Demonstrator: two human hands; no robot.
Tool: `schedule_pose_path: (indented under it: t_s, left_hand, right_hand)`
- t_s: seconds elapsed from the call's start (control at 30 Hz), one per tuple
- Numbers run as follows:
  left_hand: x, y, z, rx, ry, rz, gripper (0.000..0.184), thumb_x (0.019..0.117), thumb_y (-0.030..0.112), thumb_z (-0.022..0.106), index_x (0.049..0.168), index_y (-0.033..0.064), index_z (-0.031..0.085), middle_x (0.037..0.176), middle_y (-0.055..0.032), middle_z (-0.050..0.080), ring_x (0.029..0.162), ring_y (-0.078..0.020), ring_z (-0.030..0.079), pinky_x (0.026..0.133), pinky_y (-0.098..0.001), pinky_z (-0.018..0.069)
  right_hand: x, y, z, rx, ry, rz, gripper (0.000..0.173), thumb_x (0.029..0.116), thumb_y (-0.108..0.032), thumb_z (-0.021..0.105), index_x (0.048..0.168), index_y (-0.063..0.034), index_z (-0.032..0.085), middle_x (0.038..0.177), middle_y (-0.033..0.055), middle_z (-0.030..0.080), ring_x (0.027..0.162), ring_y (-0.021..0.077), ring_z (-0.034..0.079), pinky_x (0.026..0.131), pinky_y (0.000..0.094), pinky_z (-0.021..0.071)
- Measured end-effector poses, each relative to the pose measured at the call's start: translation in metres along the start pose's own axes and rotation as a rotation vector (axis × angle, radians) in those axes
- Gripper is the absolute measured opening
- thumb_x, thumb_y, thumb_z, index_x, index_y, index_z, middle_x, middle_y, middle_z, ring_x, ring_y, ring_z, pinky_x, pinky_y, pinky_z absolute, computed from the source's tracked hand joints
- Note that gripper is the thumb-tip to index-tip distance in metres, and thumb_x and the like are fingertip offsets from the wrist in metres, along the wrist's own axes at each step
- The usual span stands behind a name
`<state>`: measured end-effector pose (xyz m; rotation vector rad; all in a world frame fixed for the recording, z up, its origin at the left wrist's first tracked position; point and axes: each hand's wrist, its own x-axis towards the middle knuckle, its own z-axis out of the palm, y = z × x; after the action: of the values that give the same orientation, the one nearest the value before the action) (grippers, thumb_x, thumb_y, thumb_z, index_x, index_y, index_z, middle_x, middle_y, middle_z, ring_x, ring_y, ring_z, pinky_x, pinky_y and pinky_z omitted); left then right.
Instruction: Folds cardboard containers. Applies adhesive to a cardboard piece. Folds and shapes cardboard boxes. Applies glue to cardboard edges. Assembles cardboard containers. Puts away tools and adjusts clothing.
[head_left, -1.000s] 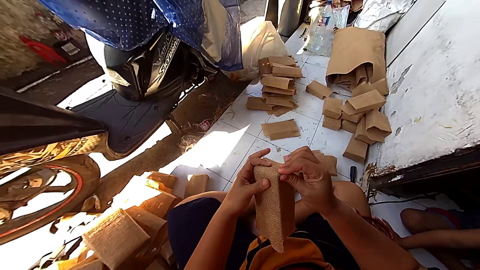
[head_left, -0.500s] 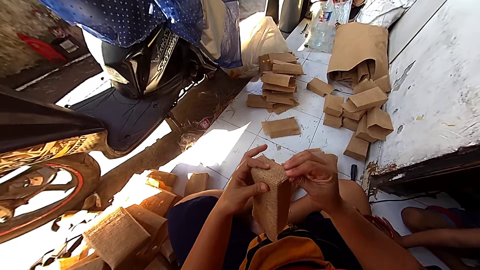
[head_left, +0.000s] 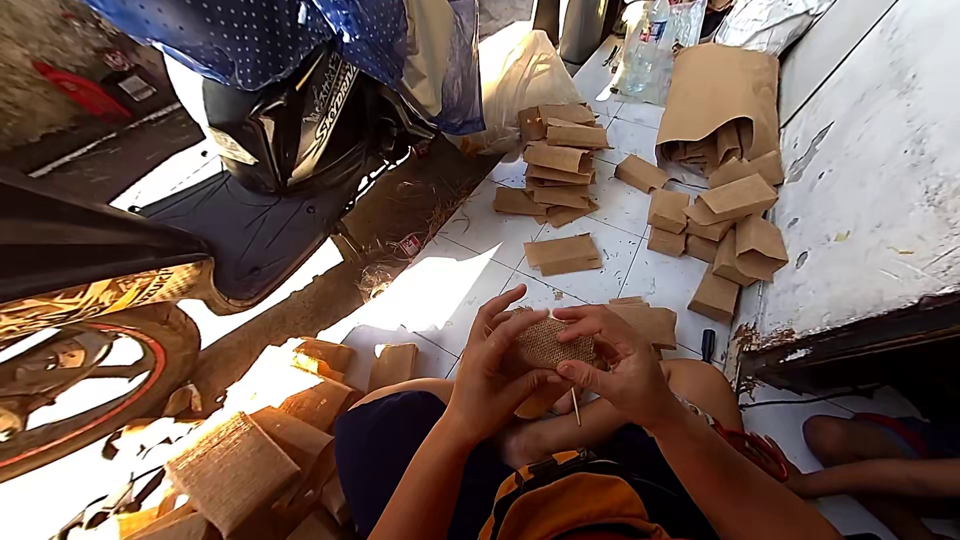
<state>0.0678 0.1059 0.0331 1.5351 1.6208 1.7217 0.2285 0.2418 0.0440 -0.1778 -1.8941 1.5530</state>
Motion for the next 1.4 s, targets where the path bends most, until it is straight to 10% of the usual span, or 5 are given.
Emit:
schedule_pose_path:
  t_s: [0.1,0.23,0.73,1.0,1.4]
  left_hand:
    - [0.001,0.001,-0.006,-0.042,-0.019,-0.110,0.105,0.0765,0.038,0.089,0.158,0.0276,0.023,0.149,0.0011,0.050,0.120,-0.0138,0.062,0.102,-0.0361,0.0544]
    - [-0.002,0.002,-0.002,0.081,0.020,-0.236,0.077,0.0799,0.033,0.086,0.146,0.0130,0.052,0.108,-0.0002,0.074,0.097,-0.0093,0.071,0.089,-0.0313,0.0604]
    - [-0.002,0.003,0.056,0.866,0.427,0.090,0.044,0.0800,0.020,0.072,0.120,-0.0002,0.069,0.092,-0.0115,0.076,0.076,-0.0202,0.073,0.063,-0.0322,0.0563]
    - [0.008,0.017,0.028,0.429,0.124,0.043,0.052,0.0916,0.035,0.070,0.138,0.0134,0.062,0.115,-0.0070,0.071,0.100,-0.0152,0.072,0.082,-0.0374,0.0623]
    - [0.019,0.030,0.004,0.484,0.096,0.280,0.007,0.0887,0.024,0.074,0.089,0.0192,0.078,0.106,0.0029,0.066,0.125,-0.0169,0.051,0.106,-0.0340,0.0400]
  right_hand:
    - [0.001,0.008,-0.004,0.151,-0.029,0.006,0.018,0.0917,-0.021,0.077,0.106,-0.0111,0.074,0.130,0.0084,0.066,0.120,0.0174,0.065,0.096,0.0323,0.0596]
    - [0.000,0.013,-0.007,-0.145,0.051,-0.016,0.018,0.0954,-0.019,0.066,0.108,-0.0103,0.076,0.136,0.0066,0.065,0.129,0.0171,0.058,0.107,0.0350,0.0506]
    - [-0.005,0.008,0.025,-0.630,0.204,-0.315,0.035,0.1011,-0.036,0.063,0.118,-0.0086,0.077,0.122,0.0050,0.074,0.122,0.0192,0.064,0.110,0.0416,0.0449]
    - [0.007,-0.001,-0.001,-0.454,0.219,-0.244,0.017,0.0934,-0.013,0.072,0.107,-0.0034,0.077,0.113,0.0071,0.076,0.117,0.0157,0.068,0.103,0.0321,0.0549]
    - [0.011,-0.009,-0.010,-0.493,0.108,-0.428,0.010,0.0947,-0.011,0.072,0.099,-0.0044,0.079,0.108,0.0079,0.075,0.115,0.0153,0.068,0.102,0.0291,0.0553]
